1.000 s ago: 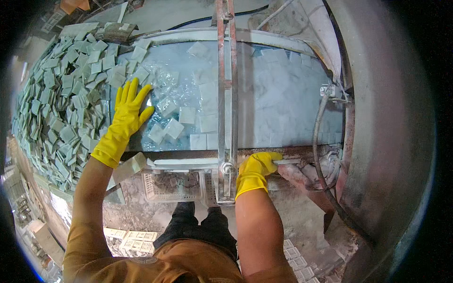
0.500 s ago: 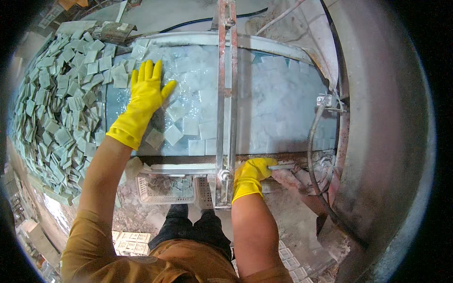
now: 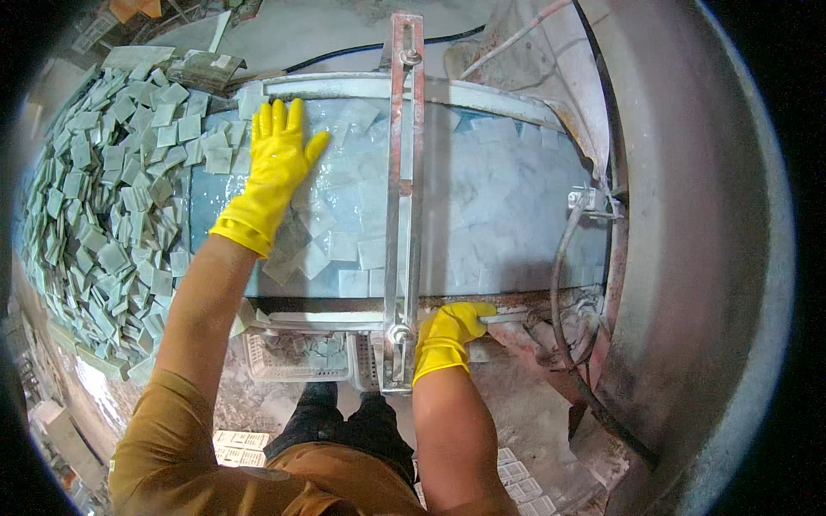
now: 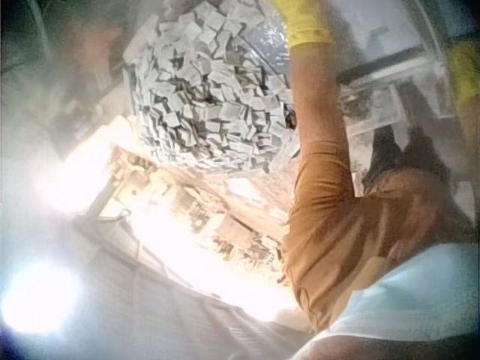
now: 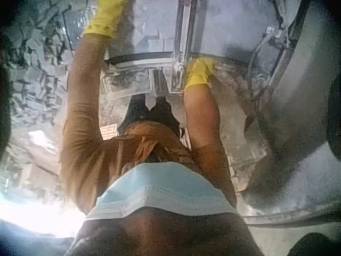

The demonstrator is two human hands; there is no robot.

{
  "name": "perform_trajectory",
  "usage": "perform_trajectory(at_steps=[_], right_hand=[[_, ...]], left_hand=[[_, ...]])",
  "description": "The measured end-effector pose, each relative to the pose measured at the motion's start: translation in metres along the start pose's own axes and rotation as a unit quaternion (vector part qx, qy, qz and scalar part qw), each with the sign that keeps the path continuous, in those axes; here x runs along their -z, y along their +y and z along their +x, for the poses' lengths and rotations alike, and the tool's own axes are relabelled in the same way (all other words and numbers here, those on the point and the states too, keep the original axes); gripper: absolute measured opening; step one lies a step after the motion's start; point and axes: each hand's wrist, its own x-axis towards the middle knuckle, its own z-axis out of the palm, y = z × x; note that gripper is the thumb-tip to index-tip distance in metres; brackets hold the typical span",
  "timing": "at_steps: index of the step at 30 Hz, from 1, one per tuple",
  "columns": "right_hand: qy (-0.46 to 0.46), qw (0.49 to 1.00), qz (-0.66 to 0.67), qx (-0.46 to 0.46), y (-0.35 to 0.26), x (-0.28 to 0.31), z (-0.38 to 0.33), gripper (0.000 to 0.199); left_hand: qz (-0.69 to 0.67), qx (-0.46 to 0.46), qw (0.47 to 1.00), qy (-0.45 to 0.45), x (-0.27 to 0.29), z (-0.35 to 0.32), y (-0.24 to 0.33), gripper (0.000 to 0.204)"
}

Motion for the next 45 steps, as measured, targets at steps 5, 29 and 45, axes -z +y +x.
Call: perform_trajectory(at_steps=[5, 29, 45], right_hand=[[-0.033, 0.999, -0.009, -0.009, 0.002, 0.005, 0.012, 0.069], [-0.044, 0.999, 0.003, 0.015, 0.015, -0.008, 0.027, 0.07], [-0.046, 0.998, 0.043, -0.003, 0.03, -0.018, 0.074, 0.082]], left_hand=[[-0.082, -0.136, 0.986, -0.052, 0.006, -0.032, 0.033, 0.09], [0.066, -0.036, 0.995, -0.062, 0.036, 0.014, -0.089, 0.074], [0.02, -0.129, 0.991, -0.025, 0.033, -0.046, -0.06, 0.08]])
